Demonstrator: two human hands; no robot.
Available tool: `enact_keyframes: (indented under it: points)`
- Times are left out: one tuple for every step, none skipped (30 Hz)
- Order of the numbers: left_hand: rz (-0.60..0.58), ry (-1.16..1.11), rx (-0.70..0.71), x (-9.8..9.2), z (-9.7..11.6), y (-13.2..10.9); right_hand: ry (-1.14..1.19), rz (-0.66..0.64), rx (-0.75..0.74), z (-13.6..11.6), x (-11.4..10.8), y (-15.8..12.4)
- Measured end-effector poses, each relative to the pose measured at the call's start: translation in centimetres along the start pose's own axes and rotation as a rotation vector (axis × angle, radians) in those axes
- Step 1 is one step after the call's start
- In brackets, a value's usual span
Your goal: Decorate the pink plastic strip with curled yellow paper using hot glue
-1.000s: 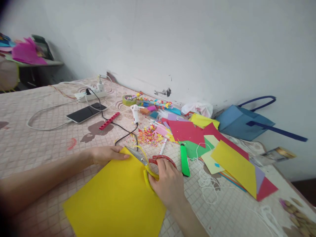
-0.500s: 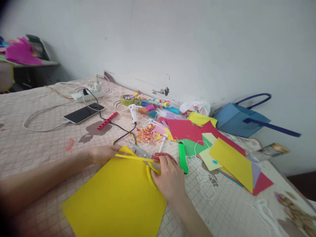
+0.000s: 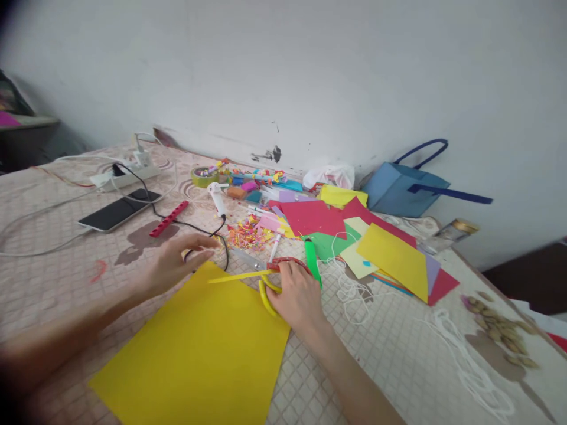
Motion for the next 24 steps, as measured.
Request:
enact_keyframes:
  points:
    - [-0.076, 0.041, 0.02, 1.3, 0.5, -0.2, 0.009, 0.005, 0.002, 0.0, -0.1, 0.0]
    - [-0.169, 0.06, 0.028, 2.8, 0.9, -0.5, 0.018, 0.012, 0.002, -0.1, -0.3, 0.0]
    - [-0.228, 0.067, 0.029, 4.0, 1.2, -0.7, 0.026, 0.019, 0.001, -0.1, -0.4, 0.0]
    - [-0.266, 0.062, 0.017, 5.0, 1.3, -0.9, 0.031, 0.024, -0.002, -0.2, -0.5, 0.0]
    - [-0.296, 0.044, -0.016, 5.9, 1.1, -1.0, 0.035, 0.027, -0.006, -0.3, -0.6, 0.0]
    - [-0.311, 0.014, -0.063, 6.4, 0.8, -1.0, 0.036, 0.027, -0.007, -0.4, -0.7, 0.0]
    - [-0.325, -0.027, -0.118, 6.9, 0.3, -1.0, 0.034, 0.024, -0.006, -0.4, -0.7, -0.1]
    - [-0.334, -0.077, -0.174, 7.1, -0.3, -1.0, 0.03, 0.021, -0.001, -0.3, -0.7, -0.1]
    - [-0.335, -0.132, -0.222, 7.0, -0.8, -0.9, 0.025, 0.021, 0.008, -0.1, -0.6, -0.1]
    - [-0.331, -0.182, -0.261, 6.8, -1.3, -0.9, 0.019, 0.021, 0.022, 0.3, -0.5, -0.1]
    - [-0.315, -0.223, -0.286, 6.4, -1.7, -0.7, 0.014, 0.023, 0.039, 0.9, -0.4, 0.0]
    - [-0.295, -0.249, -0.303, 5.9, -2.0, -0.6, 0.01, 0.026, 0.062, 1.6, -0.3, 0.0]
    - [-0.272, -0.257, -0.315, 5.3, -2.3, -0.4, 0.007, 0.03, 0.091, 2.5, -0.1, 0.1]
    - [-0.251, -0.262, -0.321, 4.7, -2.6, -0.3, 0.007, 0.033, 0.123, 3.6, 0.1, 0.2]
    - [-0.236, -0.271, -0.331, 4.3, -2.8, -0.2, 0.011, 0.034, 0.164, 4.9, 0.3, 0.3]
    - [-0.224, -0.284, -0.343, 3.9, -3.1, -0.2, 0.019, 0.031, 0.211, 6.3, 0.5, 0.4]
    - [-0.215, -0.3, -0.357, 3.7, -3.3, -0.2, 0.038, 0.016, 0.26, 7.7, 0.9, 0.4]
    - [-0.205, -0.316, -0.372, 3.5, -3.6, -0.1, 0.069, -0.007, 0.32, 9.1, 1.3, 0.3]
    - [-0.193, -0.331, -0.385, 3.3, -3.8, -0.1, 0.117, -0.037, 0.373, 10.2, 1.7, 0.1]
    - [-0.179, -0.344, -0.394, 3.2, -4.1, -0.1, 0.18, -0.062, 0.411, 11.0, 2.1, 0.0]
    - [-0.165, -0.358, -0.401, 3.0, -4.3, 0.0, 0.254, -0.082, 0.434, 11.3, 2.5, -0.2]
    - [-0.151, -0.375, -0.405, 2.9, -4.5, 0.0, 0.339, -0.098, 0.433, 11.1, 2.8, -0.3]
    - [-0.138, -0.394, -0.408, 2.8, -4.6, 0.1, 0.431, -0.111, 0.412, 10.5, 3.0, -0.3]
    - [-0.128, -0.411, -0.409, 2.6, -4.7, 0.2, 0.52, -0.124, 0.376, 9.5, 3.2, -0.3]
Point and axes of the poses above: each hand's wrist, its own y-axis towards the middle knuckle, its own x-axis out of the palm, z = x × y, the point moved 9 cm from there along y, towards the middle knuckle, and after that the axes turned 15 degrees about -y, right-handed, at the moved point
